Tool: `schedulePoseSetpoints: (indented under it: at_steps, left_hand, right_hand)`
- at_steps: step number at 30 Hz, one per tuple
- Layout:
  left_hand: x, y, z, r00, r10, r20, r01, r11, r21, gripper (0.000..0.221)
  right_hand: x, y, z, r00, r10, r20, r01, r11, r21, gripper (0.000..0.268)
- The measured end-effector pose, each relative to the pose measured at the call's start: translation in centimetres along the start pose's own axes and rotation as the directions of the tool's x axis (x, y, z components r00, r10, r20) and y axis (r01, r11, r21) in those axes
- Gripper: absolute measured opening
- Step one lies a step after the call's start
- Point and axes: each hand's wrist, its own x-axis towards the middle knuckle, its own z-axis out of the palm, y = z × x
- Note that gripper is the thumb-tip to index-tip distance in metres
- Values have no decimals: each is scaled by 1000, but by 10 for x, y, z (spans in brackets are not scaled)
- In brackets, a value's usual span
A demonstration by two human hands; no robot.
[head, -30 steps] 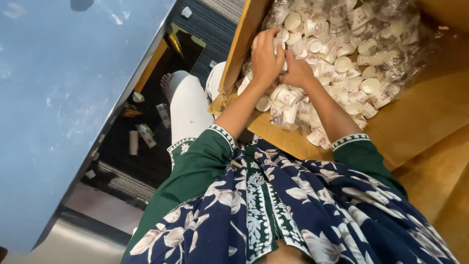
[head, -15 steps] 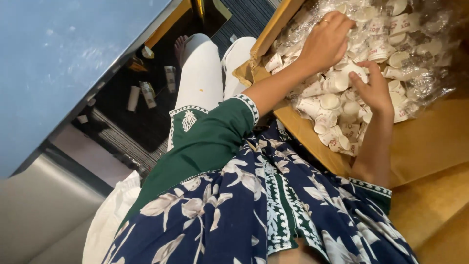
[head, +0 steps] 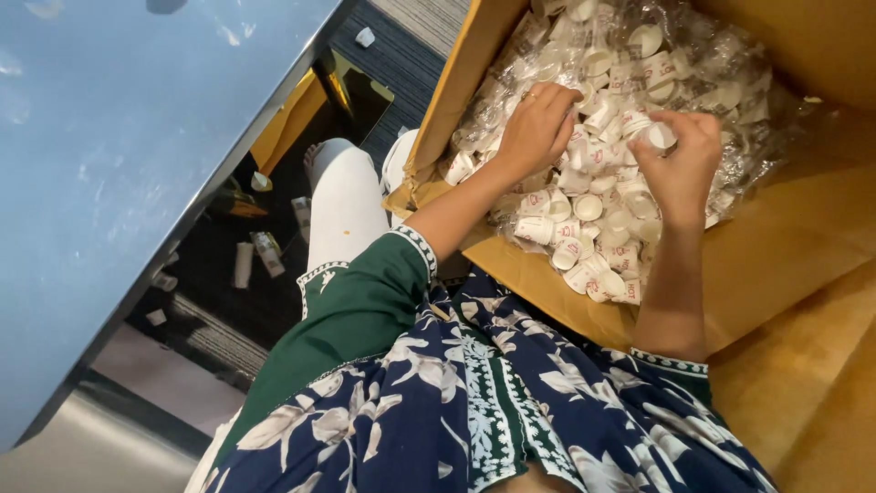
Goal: Sort and organize stacks of paper cups from a large box onto a table.
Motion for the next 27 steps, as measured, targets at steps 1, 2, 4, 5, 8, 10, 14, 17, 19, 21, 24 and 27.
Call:
schedulePoseSetpoints:
  at_steps: [1, 2, 4, 5, 8, 10, 14, 17, 19, 21, 24, 27]
  left_hand:
    - [-1, 1, 0, 999, -32, 4, 32, 999, -18, 22]
    - [0, 3, 1, 1000, -23, 8, 23, 999, -24, 22]
    - [2, 5, -1, 999, -38, 27, 39, 998, -47, 24]
    - [5, 6, 1, 999, -34, 28, 35, 998, -49, 24]
    - [12, 9, 9, 995, -63, 78, 79, 971, -223, 31]
    - [15, 7, 23, 932, -214, 293, 352, 729, -587, 46]
    - [19, -4, 42, 865, -291, 408, 495, 619, -609, 45]
    - [21, -23, 60, 853, -358, 379, 522, 602, -604, 47]
    - [25, -30, 66, 915, -347, 205, 402, 808, -431, 45]
    - [29, -37, 76, 908, -372, 190, 418, 826, -378, 45]
    - [37, -39, 82, 900, -418, 127, 433, 818, -377, 50]
    - [49, -31, 75, 906, -422, 16, 393, 828, -401, 53]
  right_hand:
    - [0, 1, -1, 1000, -9, -18, 9, 1000, 30, 40]
    - [0, 3, -1, 1000, -4, -28, 5, 1000, 25, 40]
    - [3, 5, 2, 999, 18, -29, -14, 987, 163, 44]
    - [5, 3, 4, 999, 19, -33, -14, 987, 162, 44]
    - [9, -1, 10, 989, 102, 107, -143, 847, 512, 49]
    - [13, 0, 16, 972, 69, 224, -206, 707, 677, 49]
    - [22, -18, 19, 971, 71, 226, -214, 676, 705, 50]
    - [29, -11, 29, 953, 117, 281, -292, 608, 738, 46]
    - [37, 2, 41, 941, 96, 325, -314, 610, 728, 40]
    - [40, 3, 43, 945, 100, 312, -306, 608, 732, 42]
    - [46, 12, 50, 956, 120, 269, -279, 662, 695, 45]
    - [46, 53, 80, 960, 86, 267, -214, 841, 497, 52]
